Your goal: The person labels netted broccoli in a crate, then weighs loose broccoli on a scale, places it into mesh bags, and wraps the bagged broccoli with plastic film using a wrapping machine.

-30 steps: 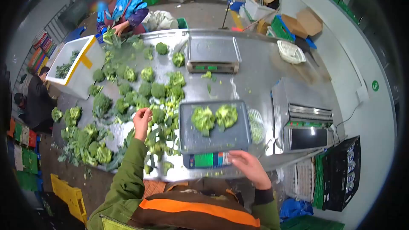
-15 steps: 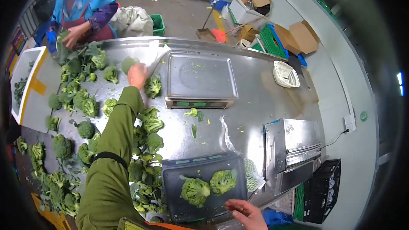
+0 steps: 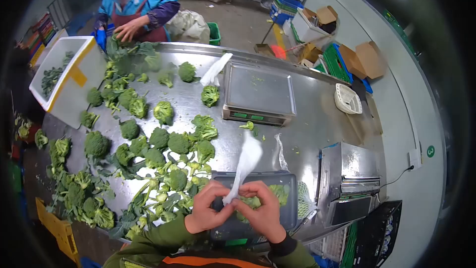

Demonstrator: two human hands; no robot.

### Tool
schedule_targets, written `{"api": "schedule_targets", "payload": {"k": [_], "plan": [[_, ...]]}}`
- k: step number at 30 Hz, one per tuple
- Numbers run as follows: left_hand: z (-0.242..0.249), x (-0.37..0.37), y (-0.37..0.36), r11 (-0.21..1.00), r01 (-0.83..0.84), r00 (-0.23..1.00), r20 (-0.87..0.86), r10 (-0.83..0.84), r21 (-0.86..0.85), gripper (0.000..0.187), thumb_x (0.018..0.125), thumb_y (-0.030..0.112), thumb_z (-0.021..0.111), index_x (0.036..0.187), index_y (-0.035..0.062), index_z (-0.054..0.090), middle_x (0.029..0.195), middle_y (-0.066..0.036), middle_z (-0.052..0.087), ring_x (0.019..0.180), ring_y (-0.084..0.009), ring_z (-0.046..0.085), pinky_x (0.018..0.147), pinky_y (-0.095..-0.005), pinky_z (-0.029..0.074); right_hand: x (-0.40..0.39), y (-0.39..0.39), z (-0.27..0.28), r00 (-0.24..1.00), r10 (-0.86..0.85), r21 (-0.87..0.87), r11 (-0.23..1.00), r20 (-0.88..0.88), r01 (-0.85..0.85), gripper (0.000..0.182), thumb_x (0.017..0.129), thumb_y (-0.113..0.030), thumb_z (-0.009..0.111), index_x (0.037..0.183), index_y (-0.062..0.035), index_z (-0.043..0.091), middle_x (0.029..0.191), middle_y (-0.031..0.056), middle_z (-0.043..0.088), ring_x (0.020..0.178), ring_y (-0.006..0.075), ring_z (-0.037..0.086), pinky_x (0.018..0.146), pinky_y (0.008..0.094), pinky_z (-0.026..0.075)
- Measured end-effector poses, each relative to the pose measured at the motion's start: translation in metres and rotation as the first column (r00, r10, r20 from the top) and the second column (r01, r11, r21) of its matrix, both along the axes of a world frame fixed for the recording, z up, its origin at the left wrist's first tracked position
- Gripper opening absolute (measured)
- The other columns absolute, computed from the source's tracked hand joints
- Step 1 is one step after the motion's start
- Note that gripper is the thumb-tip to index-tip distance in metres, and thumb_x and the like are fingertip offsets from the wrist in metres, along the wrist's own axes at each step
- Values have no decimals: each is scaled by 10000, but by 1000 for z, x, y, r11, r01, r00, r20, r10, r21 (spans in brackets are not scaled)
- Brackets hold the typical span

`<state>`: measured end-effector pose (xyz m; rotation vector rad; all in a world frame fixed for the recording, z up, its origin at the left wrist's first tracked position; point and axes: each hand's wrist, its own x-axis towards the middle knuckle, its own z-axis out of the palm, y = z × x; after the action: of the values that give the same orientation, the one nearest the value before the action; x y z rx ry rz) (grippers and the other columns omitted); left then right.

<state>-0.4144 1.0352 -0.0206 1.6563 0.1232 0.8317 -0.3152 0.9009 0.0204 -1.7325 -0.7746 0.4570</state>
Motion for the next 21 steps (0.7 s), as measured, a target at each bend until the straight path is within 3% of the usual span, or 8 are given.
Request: {"api": "schedule_targets", "payload": {"k": [3,5,7,8,13,15,20,21], "plan": [[23,-22,-17,996,93,994,-53,-92,4,412,746,31,758,1105,30,556,930,-87,574,816,-210,573,708,-294,467,-16,-16,11,998,-26,27,999,-63,28,259,762,6,733,1012,12,664,980,96,662,842,150,656,747,262,522],[32,-34,-38,986,170,982,-78,-169,-3,458,768,25,756,1155,32,510,966,-76,560,847,-182,570,731,-280,465,-22,-32,18,986,8,-2,1000,164,-8,233,753,7,721,981,20,675,950,108,674,807,158,663,729,267,527],[22,-38,-62,764,300,952,133,-274,-572,509,801,-4,745,1203,41,437,995,-45,537,878,-119,549,762,-251,458,-30,-44,21,994,7,53,999,105,-13,205,770,5,704,974,14,685,941,109,678,796,157,662,723,266,524],[23,-38,-70,739,254,964,103,-245,-624,512,811,-34,734,1202,44,415,1037,-42,550,940,-97,556,802,-249,475,-35,-50,21,998,31,74,997,50,-34,196,791,10,691,986,22,678,945,102,679,808,144,656,734,264,521],[37,-61,-86,735,237,945,-27,-327,-636,569,799,8,748,1263,31,418,1177,-60,558,1031,-132,594,913,-294,479,-50,-83,21,912,218,275,954,-347,-123,172,859,24,639,1030,44,651,963,74,676,858,112,632,776,258,512],[34,-73,-82,543,380,837,27,-547,-749,575,805,21,738,1293,16,435,1199,-62,591,1060,-137,607,930,-293,477,-42,-100,18,680,379,377,912,-628,-160,167,884,20,619,1048,46,636,977,57,670,885,105,623,799,254,506],[28,-74,-91,752,265,853,-217,-475,-604,409,902,29,600,1299,-3,505,1226,-89,609,1098,-160,604,952,-304,474,-42,-125,18,802,376,301,919,-464,-256,143,889,22,606,1029,38,630,946,53,665,846,85,615,758,239,494],[9,-69,-94,654,192,930,-77,-359,-731,319,952,55,502,1259,-23,534,1209,-111,620,1088,-182,610,966,-317,468,-40,-130,14,801,378,302,918,-464,-258,143,889,22,606,1029,38,630,946,53,665,846,85,615,758,239,494]]}}
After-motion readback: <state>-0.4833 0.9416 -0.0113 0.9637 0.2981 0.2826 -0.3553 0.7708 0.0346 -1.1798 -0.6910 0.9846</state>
